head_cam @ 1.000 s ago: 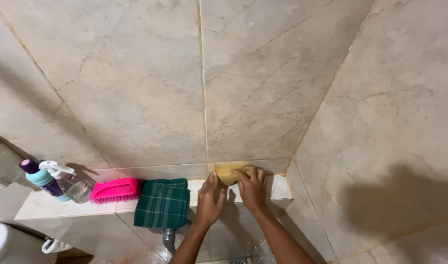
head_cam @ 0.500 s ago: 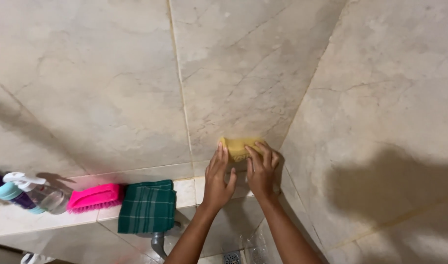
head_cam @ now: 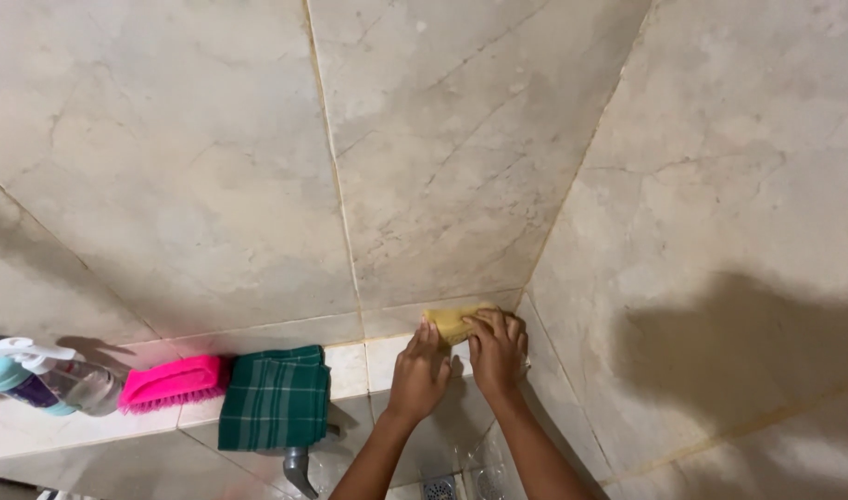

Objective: The person scrubs the tiled bathroom wall with a yellow sponge, moving in vertical and circular motions along the grout lines. The person cleans the wall from top to bottom and then scrubs the tiled ledge where cleaning supplies are placed.

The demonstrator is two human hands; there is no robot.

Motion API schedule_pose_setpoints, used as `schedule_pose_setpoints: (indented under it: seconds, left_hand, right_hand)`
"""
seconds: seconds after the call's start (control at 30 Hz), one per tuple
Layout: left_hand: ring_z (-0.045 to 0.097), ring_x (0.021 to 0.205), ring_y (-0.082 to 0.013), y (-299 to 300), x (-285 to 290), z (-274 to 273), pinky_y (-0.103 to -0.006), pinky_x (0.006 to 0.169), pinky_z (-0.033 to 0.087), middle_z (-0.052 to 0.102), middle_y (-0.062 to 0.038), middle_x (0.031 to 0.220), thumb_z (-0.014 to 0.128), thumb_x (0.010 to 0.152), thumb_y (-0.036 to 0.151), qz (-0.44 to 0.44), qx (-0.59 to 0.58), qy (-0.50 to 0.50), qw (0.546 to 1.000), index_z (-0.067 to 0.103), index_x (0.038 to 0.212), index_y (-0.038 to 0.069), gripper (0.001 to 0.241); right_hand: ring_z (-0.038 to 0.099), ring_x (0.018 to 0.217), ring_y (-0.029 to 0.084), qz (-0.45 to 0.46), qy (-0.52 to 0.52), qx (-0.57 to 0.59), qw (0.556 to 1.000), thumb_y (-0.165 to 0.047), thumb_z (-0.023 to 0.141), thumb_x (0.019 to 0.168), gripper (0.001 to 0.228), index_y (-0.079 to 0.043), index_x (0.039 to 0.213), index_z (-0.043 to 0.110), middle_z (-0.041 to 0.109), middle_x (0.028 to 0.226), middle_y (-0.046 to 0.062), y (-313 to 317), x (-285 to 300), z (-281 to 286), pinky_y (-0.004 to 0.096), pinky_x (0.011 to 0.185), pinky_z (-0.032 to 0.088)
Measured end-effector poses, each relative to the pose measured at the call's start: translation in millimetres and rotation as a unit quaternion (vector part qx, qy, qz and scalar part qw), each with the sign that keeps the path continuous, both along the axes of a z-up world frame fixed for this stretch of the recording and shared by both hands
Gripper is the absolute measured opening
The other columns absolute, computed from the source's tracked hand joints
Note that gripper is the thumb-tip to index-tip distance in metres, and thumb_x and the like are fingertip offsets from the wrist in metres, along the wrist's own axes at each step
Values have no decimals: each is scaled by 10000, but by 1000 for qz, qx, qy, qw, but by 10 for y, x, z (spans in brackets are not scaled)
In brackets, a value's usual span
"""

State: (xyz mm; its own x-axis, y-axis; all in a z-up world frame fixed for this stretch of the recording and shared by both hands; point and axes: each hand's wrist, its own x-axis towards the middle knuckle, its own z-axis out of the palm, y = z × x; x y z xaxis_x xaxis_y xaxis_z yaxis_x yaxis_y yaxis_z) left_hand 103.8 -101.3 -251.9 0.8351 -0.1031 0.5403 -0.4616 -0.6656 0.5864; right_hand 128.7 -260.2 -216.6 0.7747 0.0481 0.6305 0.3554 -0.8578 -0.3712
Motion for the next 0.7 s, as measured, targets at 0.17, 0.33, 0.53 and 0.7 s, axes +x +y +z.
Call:
schedule_pose_setpoints:
  seconds: [0.17, 0.33, 0.53, 0.7]
  left_hand:
    - [454, 1391, -479, 0, -6, 46, -488, 1097, 416, 461, -374, 1471, 710, 840, 110, 7, 26, 20, 999, 477, 1402, -145, 659]
    - [470, 1388, -476, 0, 3, -20, -487, 1112, 424, 505, -361, 1436, 705, 848, 116, 8, 32, 14, 999, 491, 1396, -155, 648]
    - [426, 1423, -476, -7, -39, 11, -473, 1143, 403, 434, -371, 1495, 712, 853, 116, -1, 23, 23, 999, 456, 1424, -141, 676]
    - [292, 1502, -407, -30, -177, 225, -437, 1196, 320, 288, -302, 1606, 726, 853, 95, -48, -70, 95, 992, 268, 1549, -55, 846]
  right_hand:
    - [498, 1217, 278, -5, 25, 6, 1000, -75, 775, 770, 371, -211, 1115, 768, 647, 1256, -30, 18, -10, -13, 451, 987, 365]
    - [492, 1227, 278, -2, 7, 15, 1000, -69, 779, 753, 386, -206, 1114, 766, 649, 1251, -32, 33, -35, -27, 461, 1011, 360]
    - [498, 1213, 283, -12, -8, -6, 1000, -79, 789, 761, 380, -190, 1123, 751, 637, 1259, -29, 10, -58, -84, 480, 1038, 362]
    - [516, 1153, 298, -35, -89, -22, 995, -104, 790, 795, 321, -174, 1104, 741, 628, 1240, 1, -29, -90, -33, 450, 1013, 424]
